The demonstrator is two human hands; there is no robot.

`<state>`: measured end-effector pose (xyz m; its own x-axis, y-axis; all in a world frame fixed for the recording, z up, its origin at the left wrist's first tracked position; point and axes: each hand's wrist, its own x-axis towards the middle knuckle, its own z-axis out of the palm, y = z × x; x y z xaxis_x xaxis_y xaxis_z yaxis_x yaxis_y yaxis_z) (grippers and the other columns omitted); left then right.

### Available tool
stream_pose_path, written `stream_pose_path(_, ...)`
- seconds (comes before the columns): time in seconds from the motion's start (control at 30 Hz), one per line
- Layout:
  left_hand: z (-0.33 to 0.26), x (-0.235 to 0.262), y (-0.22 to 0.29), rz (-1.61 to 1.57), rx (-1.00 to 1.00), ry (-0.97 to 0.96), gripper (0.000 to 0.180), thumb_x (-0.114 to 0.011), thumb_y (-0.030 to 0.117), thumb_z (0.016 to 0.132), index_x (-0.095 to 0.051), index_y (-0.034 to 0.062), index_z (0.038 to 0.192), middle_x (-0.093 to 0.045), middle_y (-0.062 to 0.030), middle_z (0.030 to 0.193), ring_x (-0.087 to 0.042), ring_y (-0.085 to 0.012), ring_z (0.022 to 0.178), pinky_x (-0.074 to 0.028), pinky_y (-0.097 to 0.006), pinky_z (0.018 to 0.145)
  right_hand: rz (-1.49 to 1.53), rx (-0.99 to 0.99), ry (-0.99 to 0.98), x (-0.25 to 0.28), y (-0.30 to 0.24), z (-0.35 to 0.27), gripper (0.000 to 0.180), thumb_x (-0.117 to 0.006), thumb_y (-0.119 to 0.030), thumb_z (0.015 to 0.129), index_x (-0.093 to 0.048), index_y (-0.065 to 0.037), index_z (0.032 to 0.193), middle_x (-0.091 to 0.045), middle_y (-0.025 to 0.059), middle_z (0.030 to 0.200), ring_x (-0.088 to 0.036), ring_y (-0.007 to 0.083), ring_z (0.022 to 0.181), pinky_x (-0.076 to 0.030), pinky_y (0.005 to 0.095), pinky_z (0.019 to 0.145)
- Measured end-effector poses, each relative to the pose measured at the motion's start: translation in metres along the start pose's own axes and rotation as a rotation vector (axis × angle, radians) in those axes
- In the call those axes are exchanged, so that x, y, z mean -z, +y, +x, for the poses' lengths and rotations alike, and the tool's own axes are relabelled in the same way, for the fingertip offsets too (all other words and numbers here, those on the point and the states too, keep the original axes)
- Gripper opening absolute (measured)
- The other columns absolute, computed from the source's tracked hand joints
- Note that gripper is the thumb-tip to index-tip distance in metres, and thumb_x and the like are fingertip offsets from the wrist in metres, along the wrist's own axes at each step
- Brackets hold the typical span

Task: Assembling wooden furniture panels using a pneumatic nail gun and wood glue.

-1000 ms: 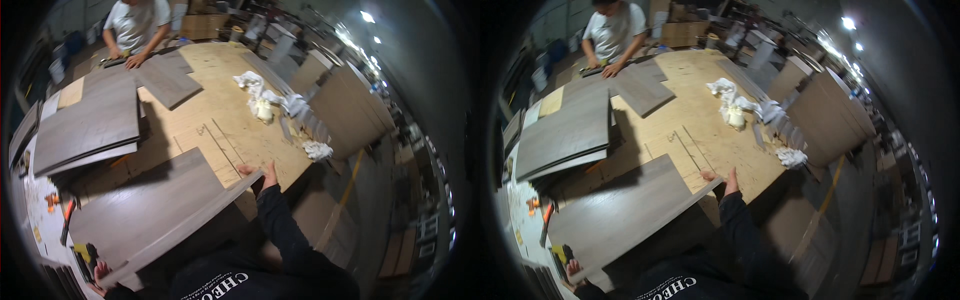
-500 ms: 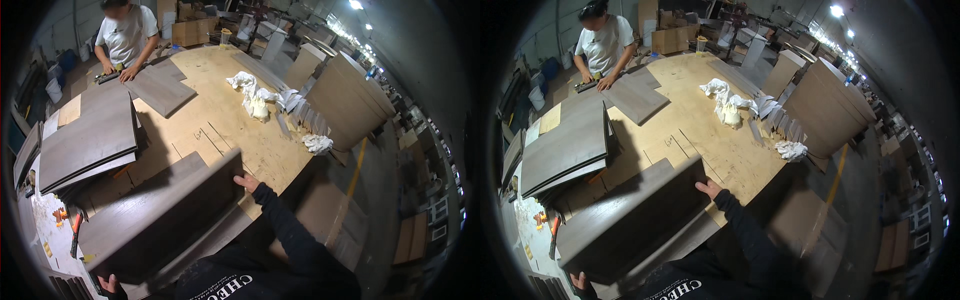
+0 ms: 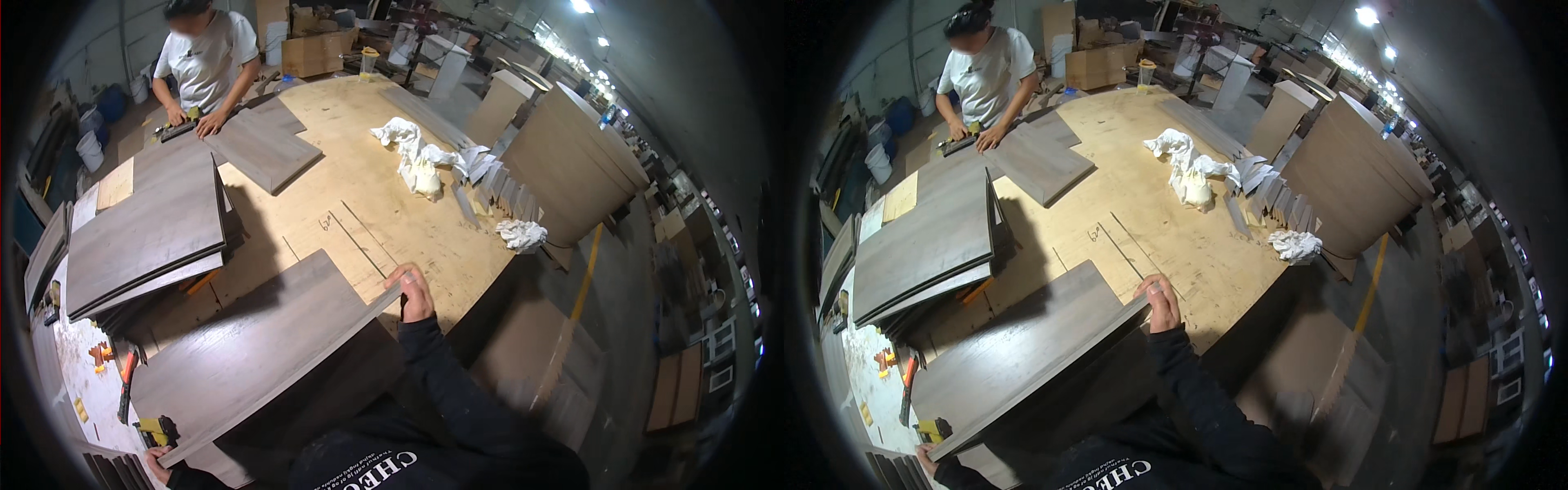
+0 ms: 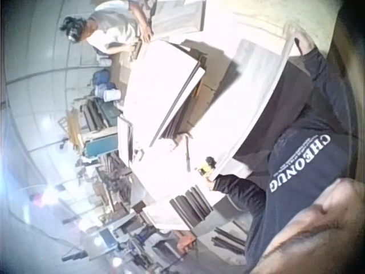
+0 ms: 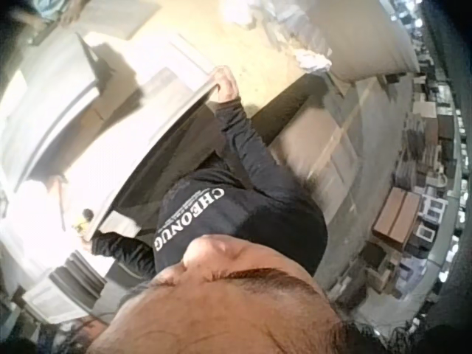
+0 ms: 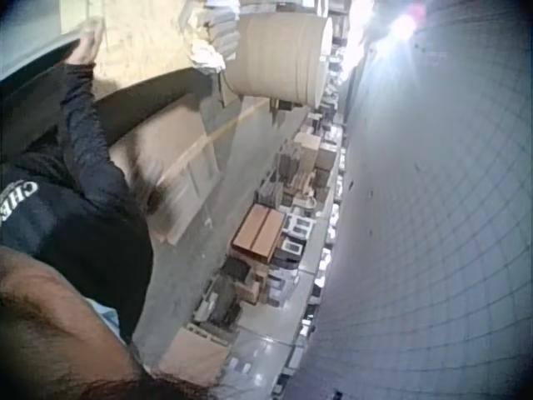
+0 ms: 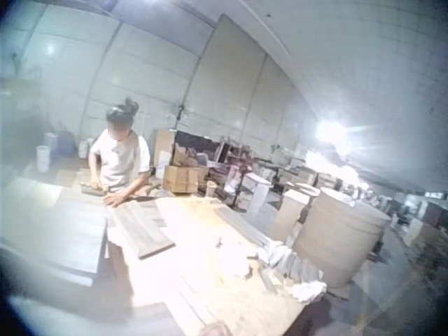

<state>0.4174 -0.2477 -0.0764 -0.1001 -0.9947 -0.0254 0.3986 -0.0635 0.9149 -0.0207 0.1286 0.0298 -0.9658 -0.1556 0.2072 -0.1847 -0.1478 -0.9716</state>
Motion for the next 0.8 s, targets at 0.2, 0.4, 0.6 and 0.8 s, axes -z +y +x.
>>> stream_pose_path(0.2, -0.025, 0.000, 0.031, 0.212, -0.184, 0.015, 0.033, -0.039, 0.030, 0.084, -0.038, 0.0066, 0.061, -0.040, -0.0062, 0.057, -0.046, -0.0181, 0.055, -0.041, -0.030, 0.057, 0.004, 0.019, 0.032, -0.022, -0.007, -0.001, 0.024, -0.036, -0.026, 0.077, -0.043, -0.004, 0.077, -0.048, 0.0075, 0.069, -0.044, 0.0151, 0.070, -0.033, 0.0253, 0.071)
stream_pose_path(0.4, -0.012, 0.006, 0.001, 0.424, -0.226, -0.018, 0.022, -0.043, 0.023, 0.080, -0.042, 0.0077, 0.065, -0.044, -0.0044, 0.066, -0.044, -0.0140, 0.063, -0.037, -0.026, 0.060, 0.021, -0.017, 0.064, -0.023, 0.021, -0.004, 0.022, -0.039, -0.026, 0.075, -0.044, -0.005, 0.075, -0.047, 0.0075, 0.068, -0.043, 0.0152, 0.067, -0.034, 0.0257, 0.069)
stream_pose_path(0.6, -0.039, -0.052, 0.077, 0.003, -0.075, 0.218, 0.030, -0.043, 0.026, 0.083, -0.036, 0.0081, 0.060, -0.033, -0.0020, 0.055, -0.040, -0.0116, 0.054, -0.034, -0.024, 0.053, 0.106, 0.012, 0.054, -0.033, -0.018, 0.003, 0.019, -0.038, -0.024, 0.075, -0.044, -0.006, 0.075, -0.047, 0.0064, 0.069, -0.043, 0.0145, 0.068, -0.034, 0.0265, 0.066)
stream_pose_path(0.8, 0.002, 0.027, 0.002, -0.002, -0.031, -0.151, 0.032, -0.042, 0.032, 0.083, -0.042, 0.0068, 0.064, -0.043, -0.0071, 0.060, -0.044, -0.0182, 0.055, -0.040, -0.032, 0.057, 0.042, -0.025, 0.048, -0.031, 0.031, -0.004, 0.019, -0.040, -0.024, 0.073, -0.044, -0.006, 0.075, -0.046, 0.0069, 0.066, -0.044, 0.0150, 0.067, -0.035, 0.0270, 0.070)
